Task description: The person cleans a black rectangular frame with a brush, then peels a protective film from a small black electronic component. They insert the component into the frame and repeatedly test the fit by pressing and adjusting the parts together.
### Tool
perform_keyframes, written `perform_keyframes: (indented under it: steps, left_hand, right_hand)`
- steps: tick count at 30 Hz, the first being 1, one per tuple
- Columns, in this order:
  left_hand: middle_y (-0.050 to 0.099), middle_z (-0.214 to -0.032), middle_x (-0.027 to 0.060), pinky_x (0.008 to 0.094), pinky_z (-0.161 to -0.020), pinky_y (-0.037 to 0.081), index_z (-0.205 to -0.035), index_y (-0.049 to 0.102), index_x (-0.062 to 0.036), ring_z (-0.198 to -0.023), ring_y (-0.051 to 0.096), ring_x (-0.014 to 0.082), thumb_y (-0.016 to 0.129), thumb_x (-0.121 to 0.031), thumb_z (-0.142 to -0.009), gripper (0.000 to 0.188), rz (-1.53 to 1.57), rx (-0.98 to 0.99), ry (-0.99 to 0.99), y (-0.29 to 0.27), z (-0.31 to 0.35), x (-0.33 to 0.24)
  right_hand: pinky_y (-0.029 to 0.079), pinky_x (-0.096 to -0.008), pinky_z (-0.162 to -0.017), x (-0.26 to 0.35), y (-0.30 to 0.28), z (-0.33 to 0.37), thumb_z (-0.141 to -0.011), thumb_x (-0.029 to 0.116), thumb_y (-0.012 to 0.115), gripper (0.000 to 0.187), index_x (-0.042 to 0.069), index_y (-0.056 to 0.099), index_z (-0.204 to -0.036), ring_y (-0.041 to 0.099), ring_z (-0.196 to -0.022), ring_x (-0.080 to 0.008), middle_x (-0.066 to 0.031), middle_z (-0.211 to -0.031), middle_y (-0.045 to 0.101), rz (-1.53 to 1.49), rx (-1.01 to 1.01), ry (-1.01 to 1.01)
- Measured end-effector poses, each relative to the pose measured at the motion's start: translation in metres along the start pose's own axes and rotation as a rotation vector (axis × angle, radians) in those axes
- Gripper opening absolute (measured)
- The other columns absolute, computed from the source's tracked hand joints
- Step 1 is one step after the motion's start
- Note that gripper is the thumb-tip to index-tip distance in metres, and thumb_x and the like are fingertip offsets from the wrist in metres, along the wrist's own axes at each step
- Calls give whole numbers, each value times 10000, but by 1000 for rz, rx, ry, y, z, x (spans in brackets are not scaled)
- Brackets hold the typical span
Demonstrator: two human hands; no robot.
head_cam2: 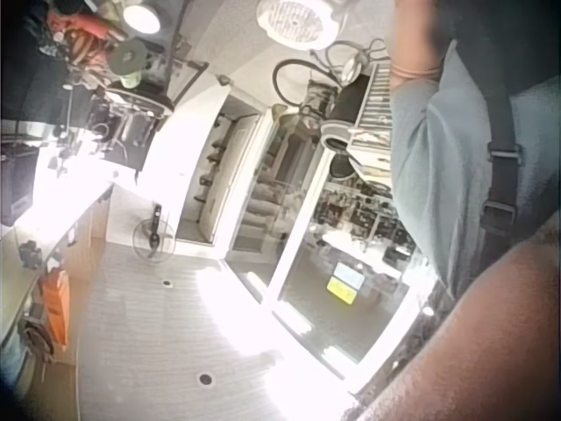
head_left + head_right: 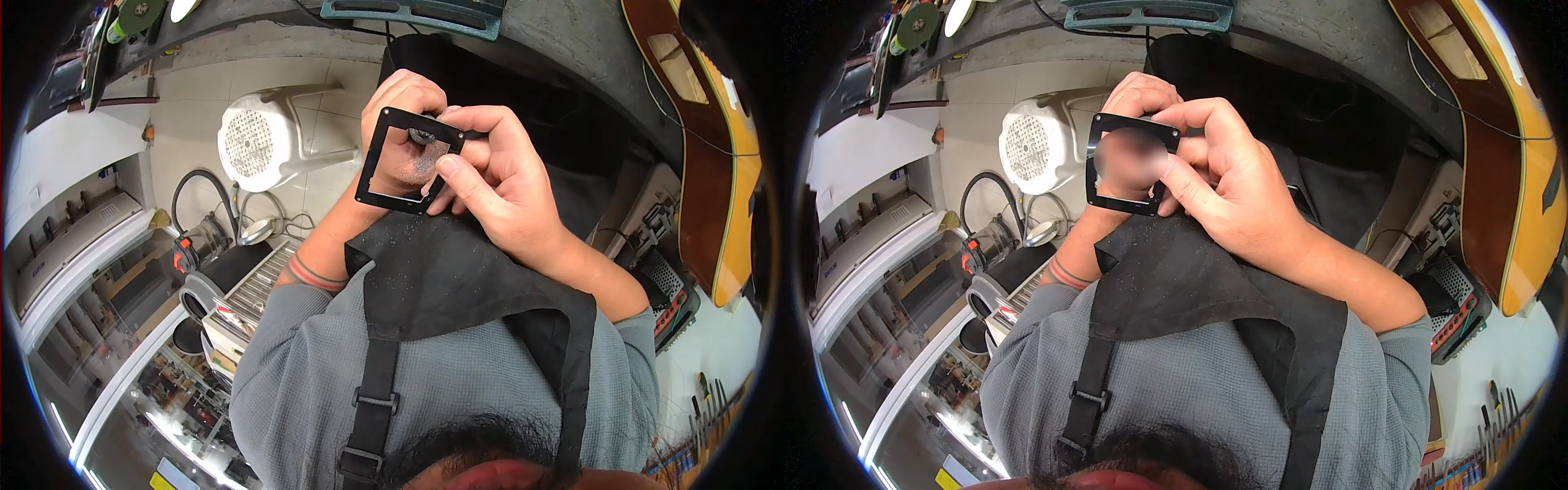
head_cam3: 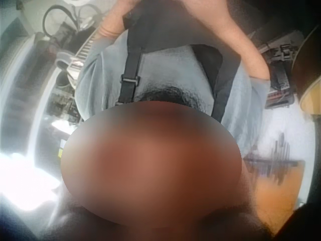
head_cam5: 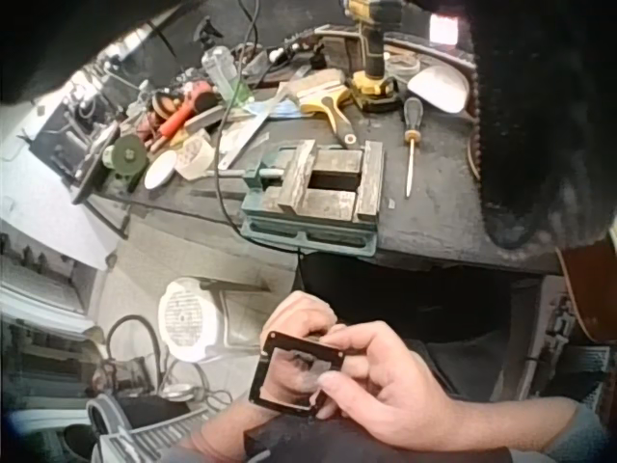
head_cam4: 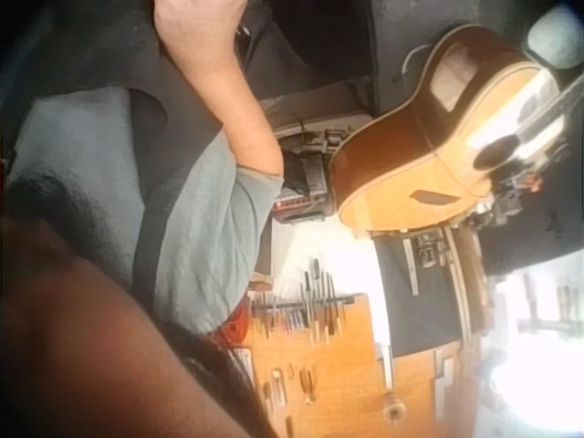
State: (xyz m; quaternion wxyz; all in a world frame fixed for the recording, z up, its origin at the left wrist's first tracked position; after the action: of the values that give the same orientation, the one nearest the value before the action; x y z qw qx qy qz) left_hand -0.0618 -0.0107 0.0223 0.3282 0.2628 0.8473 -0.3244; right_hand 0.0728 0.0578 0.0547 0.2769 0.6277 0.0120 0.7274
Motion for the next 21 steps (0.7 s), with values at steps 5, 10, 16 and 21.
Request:
perform_keyframes:
  steps: [5,10,16,21]
  left_hand:
    - [710,-861,98,418,-751,562,-896,648,-40,-815,695,299,845,-424,-843,435,-10,-6,-3,0,1,1]
    - [640,-764,72,376,-629,489,-826,609,-61,-679,596,270,842,-149,-844,250,-5,-94,34,-1,-6,-6]
    - [712,-863,91,410,-751,550,-901,648,-55,-807,687,287,854,-348,-840,364,-19,-12,-27,0,2,2]
    - [704,-860,86,409,-743,539,-906,646,-55,-801,682,288,853,-400,-849,406,-17,4,-6,1,0,-1]
  right_hand:
    - [604,-262,-730,-1,0,1,-1116,32,615,305,-25,492,-1388,747,-802,-122,-99,-1011,767,-6,-2,-1]
    - [611,-266,-737,-2,-1,1,-1116,34,615,309,-21,491,-1394,748,-804,-125,-101,-995,758,-2,1,-1]
    - [615,-269,-733,-2,-2,2,-1114,37,619,314,-21,493,-1396,749,-803,-129,-104,-998,759,10,-2,1]
    - [614,-269,-732,-2,-1,2,-1111,34,625,318,-22,495,-1395,750,-806,-129,-104,-1012,761,-10,-13,-3]
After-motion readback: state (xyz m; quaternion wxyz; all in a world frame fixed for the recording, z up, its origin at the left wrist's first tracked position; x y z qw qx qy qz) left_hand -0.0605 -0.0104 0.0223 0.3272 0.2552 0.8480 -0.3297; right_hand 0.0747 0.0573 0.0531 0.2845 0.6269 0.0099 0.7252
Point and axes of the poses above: each hand's wrist, its own z-axis away from the middle knuckle, its own y-axis out of the palm, x = y × z, the point moved 7 cm from there along -z, towards the middle knuckle
